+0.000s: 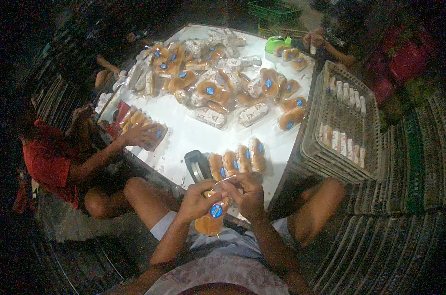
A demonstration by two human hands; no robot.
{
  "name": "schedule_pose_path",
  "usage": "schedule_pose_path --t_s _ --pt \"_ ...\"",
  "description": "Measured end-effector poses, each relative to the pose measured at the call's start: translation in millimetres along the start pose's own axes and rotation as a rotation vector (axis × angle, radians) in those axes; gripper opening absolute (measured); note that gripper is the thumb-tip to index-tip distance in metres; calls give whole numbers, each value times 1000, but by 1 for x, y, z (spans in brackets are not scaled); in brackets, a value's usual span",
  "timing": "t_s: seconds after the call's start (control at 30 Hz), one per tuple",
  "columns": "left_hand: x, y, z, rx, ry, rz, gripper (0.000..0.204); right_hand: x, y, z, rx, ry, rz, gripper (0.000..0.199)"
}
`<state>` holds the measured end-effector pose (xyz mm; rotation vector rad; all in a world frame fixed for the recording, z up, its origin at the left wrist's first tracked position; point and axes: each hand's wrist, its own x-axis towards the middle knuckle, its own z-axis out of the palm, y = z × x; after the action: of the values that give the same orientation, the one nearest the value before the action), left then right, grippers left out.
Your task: The person sits at a table and repeatedly places small bread rolls into clear plastic bags, seals them, and arranges the packaged rolls on the table. They also move stacks of plastic baskets and trays to organize the workspace.
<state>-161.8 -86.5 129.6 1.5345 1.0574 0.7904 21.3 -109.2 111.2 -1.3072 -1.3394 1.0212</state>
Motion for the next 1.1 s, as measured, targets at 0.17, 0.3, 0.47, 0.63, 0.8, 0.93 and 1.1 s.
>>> schedule_pose_path --t_s 0.17,0.3,0.47,0.63,0.8,0.93,1.1 --pt "-8 -7 8 -80 119 79 21 -2 -14 10 -355 169 -230 11" --pt "-12 -9 19 -428 266 155 19 10 -32 -13 -298 -144 -398 9" --pt "-16 -18 14 -575 113 -301 18 4 -18 3 -492 -48 -333 12" --pt "-33 -21 27 -83 371 -59 16 -31 23 30 234 -106 296 17" --pt "-61 -22 34 -430 545 23 19 -43 20 39 656 -638 483 61" --pt "-59 -19 0 51 327 289 54 -33 16 44 490 -605 241 74" --pt "-60 -17 -28 179 209 45 57 4 24 57 -24 -255 217 63"
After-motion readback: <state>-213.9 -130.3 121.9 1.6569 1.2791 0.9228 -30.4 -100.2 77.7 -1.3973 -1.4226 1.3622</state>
